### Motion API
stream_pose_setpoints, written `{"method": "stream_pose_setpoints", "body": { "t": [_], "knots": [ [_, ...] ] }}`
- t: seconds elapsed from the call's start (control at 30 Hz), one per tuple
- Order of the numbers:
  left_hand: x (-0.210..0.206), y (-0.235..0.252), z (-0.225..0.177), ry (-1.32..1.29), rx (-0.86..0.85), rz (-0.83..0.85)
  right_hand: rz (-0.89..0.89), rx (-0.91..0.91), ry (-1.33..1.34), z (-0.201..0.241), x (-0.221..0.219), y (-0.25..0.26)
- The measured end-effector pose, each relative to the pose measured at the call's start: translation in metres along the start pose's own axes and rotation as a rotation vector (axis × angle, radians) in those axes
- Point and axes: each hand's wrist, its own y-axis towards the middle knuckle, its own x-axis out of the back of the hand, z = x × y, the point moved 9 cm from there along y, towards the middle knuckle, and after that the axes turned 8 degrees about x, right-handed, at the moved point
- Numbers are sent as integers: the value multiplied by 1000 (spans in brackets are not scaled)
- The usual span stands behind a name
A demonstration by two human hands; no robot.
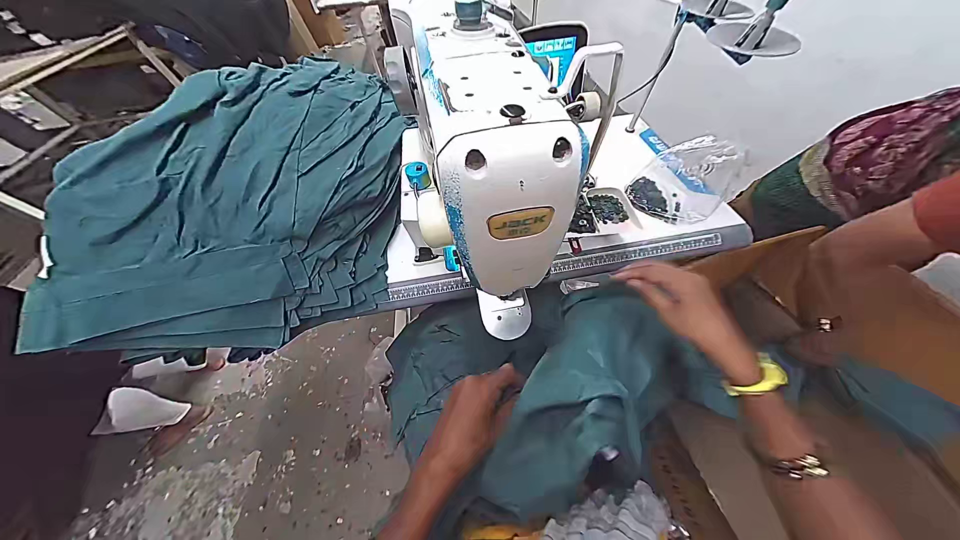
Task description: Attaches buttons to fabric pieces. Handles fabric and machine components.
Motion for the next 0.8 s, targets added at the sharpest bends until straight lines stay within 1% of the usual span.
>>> {"method": "stream_pose_setpoints", "body": {
  "t": [0.03,0.1,0.17,0.23,0.3,0.33,0.43,0.53,0.6,0.63,0.67,0.7,0.73,0.8],
  "knots": [
    [-1,7,-16,-12,-34,-2,21,61,158,28,-28,15],
    [3,17,-39,-3,-127,-42,54,76,403,70,-67,42],
    [8,23,-46,48,-144,-30,98,11,538,90,-91,63],
    [11,20,-38,84,-85,57,122,-64,598,96,-108,73],
    [17,10,-20,89,-33,98,139,-123,611,98,-111,76],
    [22,4,-11,90,-29,84,147,-123,610,98,-110,76],
    [38,-9,0,154,-72,-24,139,-99,579,100,-107,74],
    [61,-5,-12,167,-161,-192,123,-39,543,103,-102,73],
    [79,0,-17,62,-190,-287,81,67,574,112,-93,65],
    [87,4,-18,-11,-197,-323,80,163,624,121,-88,59],
    [93,8,-17,-90,-202,-348,100,251,677,131,-84,52],
    [96,12,-14,-162,-203,-357,128,278,706,137,-83,45],
    [98,16,-8,-214,-191,-366,126,268,693,137,-83,41],
    [95,25,7,-277,-115,-387,102,182,632,121,-85,39]
  ]
}}
